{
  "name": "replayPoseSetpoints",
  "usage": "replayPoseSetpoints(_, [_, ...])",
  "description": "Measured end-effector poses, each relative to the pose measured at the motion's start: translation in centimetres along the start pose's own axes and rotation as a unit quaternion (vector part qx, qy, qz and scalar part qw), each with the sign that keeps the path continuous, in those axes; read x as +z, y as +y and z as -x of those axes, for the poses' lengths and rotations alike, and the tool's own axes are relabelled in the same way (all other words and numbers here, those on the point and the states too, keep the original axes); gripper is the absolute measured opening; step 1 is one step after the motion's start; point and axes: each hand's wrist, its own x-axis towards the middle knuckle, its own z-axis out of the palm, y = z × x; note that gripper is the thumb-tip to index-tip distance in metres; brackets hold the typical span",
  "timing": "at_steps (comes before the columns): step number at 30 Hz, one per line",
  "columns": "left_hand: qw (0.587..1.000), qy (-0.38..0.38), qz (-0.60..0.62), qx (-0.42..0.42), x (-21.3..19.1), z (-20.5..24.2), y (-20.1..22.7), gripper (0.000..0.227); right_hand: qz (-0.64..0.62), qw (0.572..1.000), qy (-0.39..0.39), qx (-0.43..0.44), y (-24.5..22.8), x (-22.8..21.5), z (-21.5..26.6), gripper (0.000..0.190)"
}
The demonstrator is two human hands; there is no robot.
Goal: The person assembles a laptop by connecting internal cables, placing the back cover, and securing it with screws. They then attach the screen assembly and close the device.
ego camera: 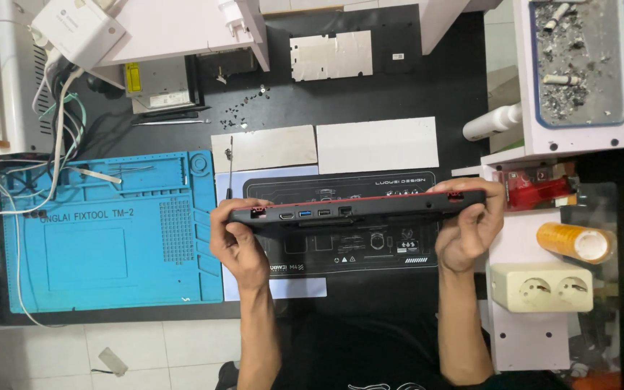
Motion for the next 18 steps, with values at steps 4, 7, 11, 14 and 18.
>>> replayPoseSetpoints(4, [0.99, -0.01, -0.131, 0.043, 0.5, -1.8, 3.0, 0.031, -0.001, 1.0, 0.0, -0.002, 0.0, 0.0, 0.2, 0.043])
replayPoseSetpoints(7, [0.914, -0.075, -0.363, 0.163, 2.9, -3.8, 7.3, 0.016, -0.003, 1.0, 0.0, -0.008, 0.0, 0.1, 0.1, 0.044])
replayPoseSetpoints(11, [0.813, -0.248, -0.467, 0.242, 5.7, -4.4, 9.4, 0.025, 0.007, 1.0, 0.005, -0.02, -0.2, 0.4, -0.1, 0.045])
replayPoseSetpoints(14, [0.789, -0.322, -0.471, 0.229, 6.3, -4.4, 9.3, 0.029, 0.012, 0.999, 0.013, -0.028, -0.4, 0.9, -0.1, 0.046])
replayPoseSetpoints(18, [0.783, -0.36, -0.461, 0.211, 6.2, -4.4, 9.2, 0.027, 0.017, 0.999, 0.019, -0.033, -0.6, 1.2, 0.0, 0.046])
